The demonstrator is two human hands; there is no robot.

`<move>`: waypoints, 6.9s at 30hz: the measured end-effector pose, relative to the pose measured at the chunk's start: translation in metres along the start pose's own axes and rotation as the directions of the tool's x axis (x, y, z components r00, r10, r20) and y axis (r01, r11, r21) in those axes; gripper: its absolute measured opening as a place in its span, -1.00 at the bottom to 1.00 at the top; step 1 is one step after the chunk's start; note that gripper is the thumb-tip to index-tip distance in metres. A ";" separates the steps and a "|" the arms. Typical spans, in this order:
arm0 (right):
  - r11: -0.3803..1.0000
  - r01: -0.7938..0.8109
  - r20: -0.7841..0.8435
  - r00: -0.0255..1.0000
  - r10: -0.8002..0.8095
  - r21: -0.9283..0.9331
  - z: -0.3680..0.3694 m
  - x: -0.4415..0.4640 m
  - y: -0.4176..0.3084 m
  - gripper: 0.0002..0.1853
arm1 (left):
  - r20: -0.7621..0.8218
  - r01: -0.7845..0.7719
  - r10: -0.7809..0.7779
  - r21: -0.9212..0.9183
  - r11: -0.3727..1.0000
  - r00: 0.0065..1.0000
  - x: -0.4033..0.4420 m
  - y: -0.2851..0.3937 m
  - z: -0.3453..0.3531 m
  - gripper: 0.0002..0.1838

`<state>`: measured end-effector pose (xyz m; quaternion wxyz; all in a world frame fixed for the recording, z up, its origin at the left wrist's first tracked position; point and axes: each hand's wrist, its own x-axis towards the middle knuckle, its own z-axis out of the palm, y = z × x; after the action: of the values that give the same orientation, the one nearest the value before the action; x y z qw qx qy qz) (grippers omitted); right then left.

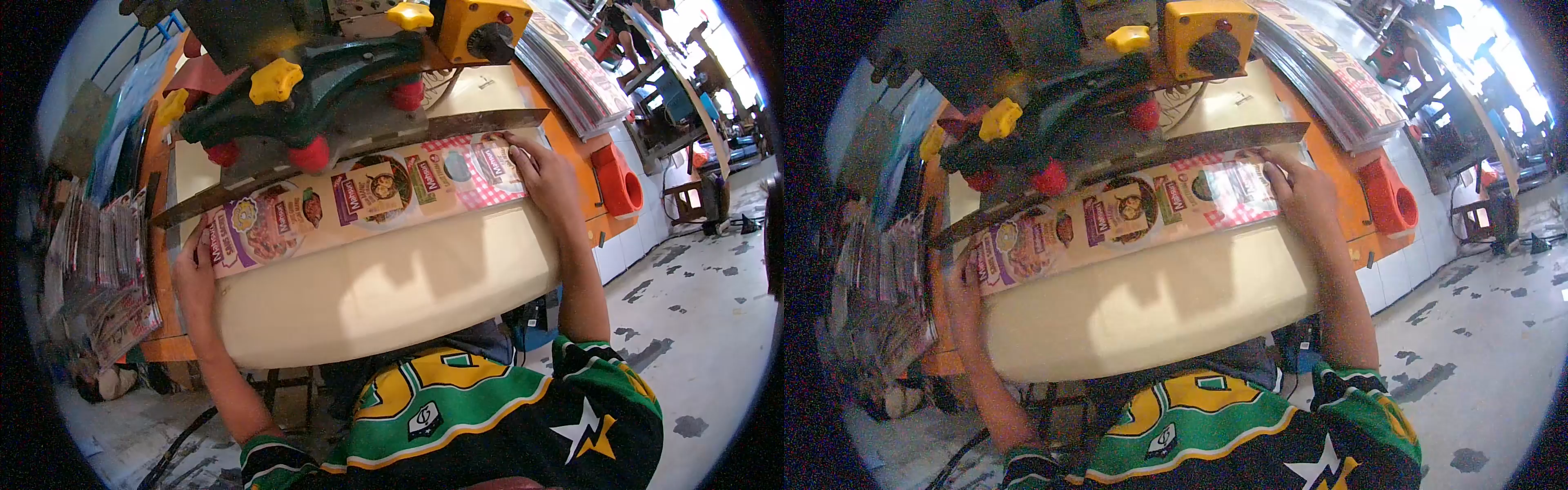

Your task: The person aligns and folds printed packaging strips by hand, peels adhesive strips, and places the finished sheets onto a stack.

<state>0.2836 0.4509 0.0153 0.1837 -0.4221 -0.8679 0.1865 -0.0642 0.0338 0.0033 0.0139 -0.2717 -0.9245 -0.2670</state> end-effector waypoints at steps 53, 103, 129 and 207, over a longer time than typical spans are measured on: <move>0.657 0.029 0.010 0.998 -0.056 0.753 0.009 -0.002 0.034 -0.44 | -0.116 0.019 -0.058 -0.312 0.950 0.992 -0.002 -0.009 0.000 -0.54; 0.368 0.004 0.035 0.994 -0.099 0.930 -0.001 -0.060 0.020 -0.75 | -0.445 -0.280 -0.232 -0.811 0.514 0.865 -0.073 -0.032 -0.013 -0.37; 0.427 0.048 0.028 0.985 -0.169 0.903 0.007 -0.064 0.031 -0.66 | -0.324 -0.299 -0.065 -0.922 0.246 0.944 -0.090 -0.109 -0.033 -0.77; 0.496 -0.067 0.197 0.956 -0.215 0.866 0.037 -0.094 -0.072 -0.09 | 0.335 -0.380 0.578 -0.499 0.779 0.744 -0.019 0.261 0.088 -0.64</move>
<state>0.2730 0.3279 0.0028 0.2535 -0.2044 -0.6916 0.6447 0.0959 0.2534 0.0517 -0.1971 -0.5582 -0.7200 -0.3622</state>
